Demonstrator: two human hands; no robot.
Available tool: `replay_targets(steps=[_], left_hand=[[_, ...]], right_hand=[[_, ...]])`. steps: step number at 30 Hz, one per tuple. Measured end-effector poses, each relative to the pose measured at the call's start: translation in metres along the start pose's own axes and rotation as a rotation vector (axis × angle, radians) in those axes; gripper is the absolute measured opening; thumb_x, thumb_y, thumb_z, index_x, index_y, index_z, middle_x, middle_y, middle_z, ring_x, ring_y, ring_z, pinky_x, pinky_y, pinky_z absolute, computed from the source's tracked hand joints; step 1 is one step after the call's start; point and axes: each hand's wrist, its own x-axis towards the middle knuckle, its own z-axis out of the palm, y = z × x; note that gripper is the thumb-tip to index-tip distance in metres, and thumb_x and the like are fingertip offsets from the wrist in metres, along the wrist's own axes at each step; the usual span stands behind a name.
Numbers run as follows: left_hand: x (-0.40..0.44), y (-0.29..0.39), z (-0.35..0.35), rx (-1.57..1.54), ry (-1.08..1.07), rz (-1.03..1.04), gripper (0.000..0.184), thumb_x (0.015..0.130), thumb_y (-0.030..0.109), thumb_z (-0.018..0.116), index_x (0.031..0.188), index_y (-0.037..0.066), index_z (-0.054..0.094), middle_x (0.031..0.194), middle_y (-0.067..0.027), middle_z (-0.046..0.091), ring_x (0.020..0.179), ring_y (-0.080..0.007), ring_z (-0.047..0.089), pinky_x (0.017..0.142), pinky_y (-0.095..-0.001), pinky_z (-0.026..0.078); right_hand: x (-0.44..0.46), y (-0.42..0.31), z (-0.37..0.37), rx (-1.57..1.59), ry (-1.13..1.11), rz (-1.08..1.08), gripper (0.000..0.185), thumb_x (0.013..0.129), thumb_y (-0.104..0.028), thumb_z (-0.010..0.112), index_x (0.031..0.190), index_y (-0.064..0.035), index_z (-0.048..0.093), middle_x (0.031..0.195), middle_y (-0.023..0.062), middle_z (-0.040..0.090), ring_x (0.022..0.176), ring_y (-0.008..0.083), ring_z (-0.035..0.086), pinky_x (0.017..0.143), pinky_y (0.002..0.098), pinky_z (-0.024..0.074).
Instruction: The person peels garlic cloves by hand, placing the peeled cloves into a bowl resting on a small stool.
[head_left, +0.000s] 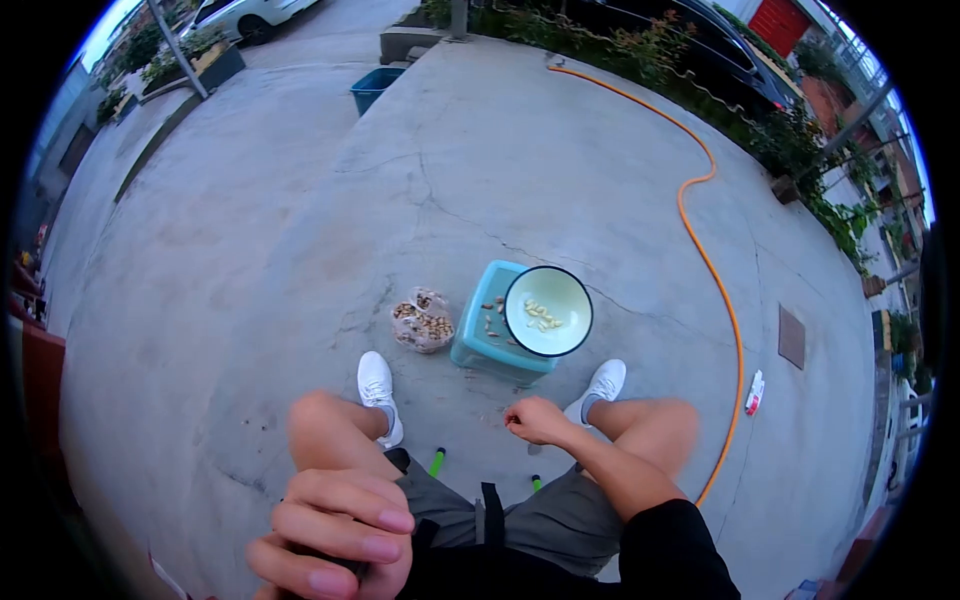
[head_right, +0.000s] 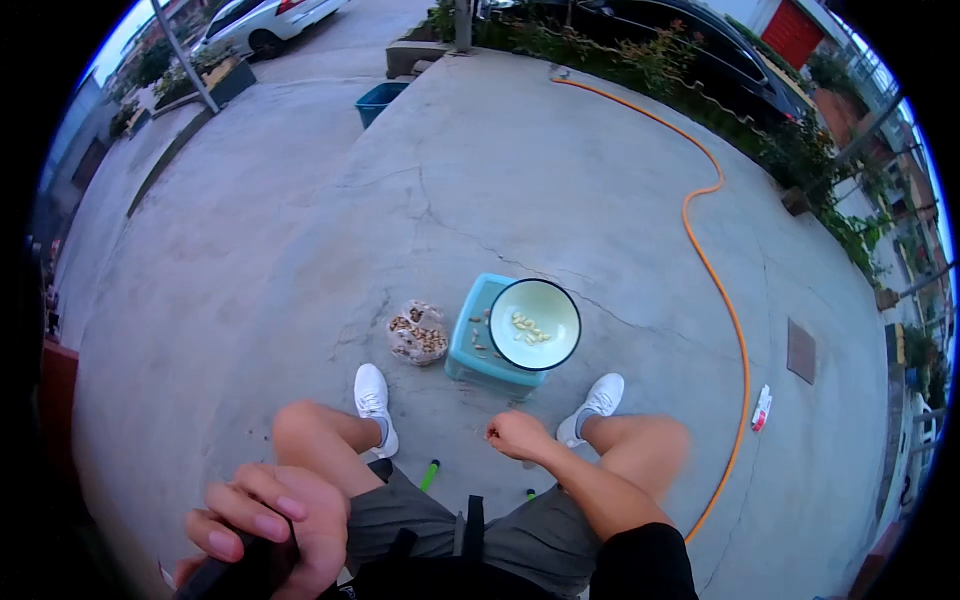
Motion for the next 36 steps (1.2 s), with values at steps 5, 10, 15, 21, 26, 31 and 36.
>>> replay_targets(steps=[5,10,15,21,26,31,36], left_hand=[[0.005,-0.001,0.0,-0.069,-0.1,-0.146,0.056,0.1,0.058,0.029,0.116,0.01,0.054,0.098,-0.0142,0.055,0.066,-0.0277,0.055,0.048,-0.0419,0.047],[0.003,-0.004,0.014,-0.132,0.139,-0.034,0.065,0.099,0.062,0.027,0.1,0.004,0.054,0.075,-0.0178,0.056,0.058,-0.0302,0.053,0.049,-0.0404,0.047],[-0.001,0.008,0.002,-0.112,0.095,-0.194,0.066,0.098,0.063,0.025,0.1,0.003,0.054,0.074,-0.0198,0.057,0.058,-0.032,0.053,0.049,-0.0421,0.046],[0.005,0.009,-0.01,-0.145,-0.048,-0.196,0.068,0.099,0.063,0.024,0.104,0.002,0.055,0.077,-0.0234,0.058,0.06,-0.034,0.054,0.05,-0.0434,0.046],[0.008,0.005,-0.012,-0.112,-0.154,-0.184,0.069,0.099,0.063,0.024,0.117,0.004,0.055,0.087,-0.022,0.06,0.064,-0.0328,0.056,0.05,-0.0431,0.048],[0.008,0.007,-0.013,-0.006,-0.169,-0.108,0.064,0.099,0.063,0.023,0.134,0.018,0.053,0.105,-0.0123,0.058,0.072,-0.0294,0.058,0.051,-0.045,0.05],[0.007,0.007,-0.013,-0.059,-0.159,-0.132,0.066,0.099,0.062,0.023,0.126,0.011,0.055,0.098,-0.0155,0.059,0.072,-0.0302,0.058,0.051,-0.0441,0.05]], right_hand=[[-0.003,-0.004,-0.003,-0.002,-0.005,0.03,0.024,0.08,-0.018,0.057,0.095,-0.0075,0.073,0.09,0.0159,0.071,0.088,0.0356,0.067,0.076,0.0462,0.0532],[-0.005,-0.004,-0.002,0.006,0.012,0.006,0.023,0.079,-0.017,0.056,0.094,-0.0081,0.072,0.088,0.0163,0.071,0.085,0.0361,0.067,0.074,0.0468,0.0534],[-0.003,-0.001,0.001,0.025,0.031,0.007,0.023,0.078,-0.016,0.057,0.092,-0.0067,0.072,0.086,0.0172,0.071,0.083,0.0369,0.067,0.072,0.0469,0.0532],[-0.003,-0.003,-0.001,0.034,0.022,-0.011,0.021,0.078,-0.015,0.057,0.089,-0.0051,0.071,0.083,0.0181,0.07,0.08,0.0373,0.067,0.071,0.0471,0.0526],[-0.003,-0.004,-0.001,0.051,0.012,0.0,0.021,0.077,-0.015,0.058,0.09,-0.0051,0.071,0.084,0.018,0.07,0.081,0.0372,0.067,0.071,0.0474,0.0524],[-0.002,-0.002,0.001,0.058,0.01,0.015,0.021,0.077,-0.014,0.059,0.092,-0.0059,0.071,0.087,0.0181,0.07,0.084,0.0372,0.067,0.072,0.0473,0.0525],[-0.002,-0.001,0.001,0.056,0.005,0.018,0.021,0.077,-0.014,0.059,0.092,-0.0062,0.071,0.087,0.0178,0.07,0.084,0.0373,0.067,0.073,0.0471,0.0525]])
